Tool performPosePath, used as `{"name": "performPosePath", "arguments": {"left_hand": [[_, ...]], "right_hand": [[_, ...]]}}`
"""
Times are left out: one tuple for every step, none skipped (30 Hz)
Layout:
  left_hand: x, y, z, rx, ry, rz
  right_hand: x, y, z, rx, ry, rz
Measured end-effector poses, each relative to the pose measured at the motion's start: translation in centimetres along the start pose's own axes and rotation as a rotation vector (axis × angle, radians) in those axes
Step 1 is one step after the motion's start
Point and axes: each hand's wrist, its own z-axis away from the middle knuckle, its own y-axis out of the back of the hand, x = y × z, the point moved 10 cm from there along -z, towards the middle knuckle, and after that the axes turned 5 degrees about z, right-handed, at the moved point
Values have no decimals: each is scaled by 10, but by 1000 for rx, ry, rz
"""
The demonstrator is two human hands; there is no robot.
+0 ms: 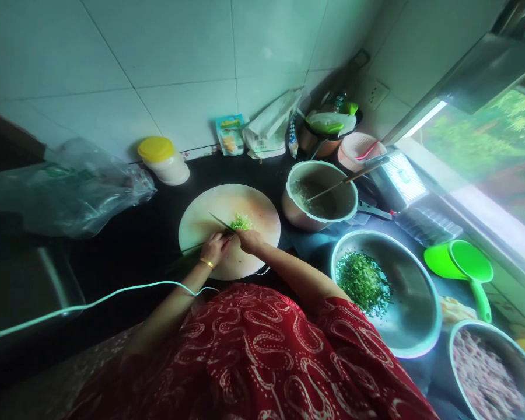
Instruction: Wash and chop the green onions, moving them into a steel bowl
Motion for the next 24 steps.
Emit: {"name": "performPosePath", "arguments": {"left_hand": [[1, -1, -1, 18, 8, 22], [2, -2, -4, 39, 25, 40], [4, -5, -7, 57, 45, 54], [6, -8, -11, 72, 64, 64], [8, -12, -14, 86, 80, 69], [10, -15, -18, 98, 94, 70], [11, -17, -20, 110, 103, 68], [12, -19, -22, 121, 108, 63], [13, -20, -23, 129, 107, 59], [13, -20, -24, 131, 101, 55], [13, -20, -24, 130, 95, 52], [12, -20, -24, 128, 91, 50], [11, -20, -24, 125, 91, 49], [11, -20, -24, 122, 93, 48], [10, -20, -25, 122, 95, 47], [10, -20, -25, 123, 96, 46], [10, -21, -25, 126, 99, 47], [9, -21, -25, 128, 102, 48], [8, -22, -25, 128, 108, 52], [7, -24, -25, 126, 116, 60], [5, -25, -25, 123, 128, 71], [4, -27, -24, 118, 143, 80], [2, -28, -24, 114, 155, 89], [1, -29, -23, 111, 164, 95]], "right_hand": [[5, 2, -1, 3, 3, 4], [10, 5, -2, 7, -3, 10], [16, 7, -2, 13, -17, 18], [21, 9, -1, 18, -36, 29], [26, 10, 1, 20, -56, 40], [29, 11, 4, 17, -74, 49], [30, 11, 7, 13, -83, 57], [30, 11, 11, 10, -86, 63], [30, 11, 14, 8, -85, 68], [28, 11, 18, 10, -79, 72], [26, 11, 21, 12, -73, 75], [25, 11, 23, 10, -69, 77], [24, 10, 25, 6, -67, 78], [23, 9, 26, 1, -68, 75], [23, 8, 26, -5, -71, 70], [22, 6, 25, -13, -74, 65], [22, 5, 23, -19, -73, 62], [20, 4, 21, -22, -68, 61], [19, 3, 17, -23, -60, 62], [17, 2, 13, -23, -50, 65], [15, 1, 9, -21, -42, 67], [14, 2, 5, -14, -36, 67], [13, 3, 2, -10, -32, 65], [14, 4, 0, -9, -32, 62]]}}
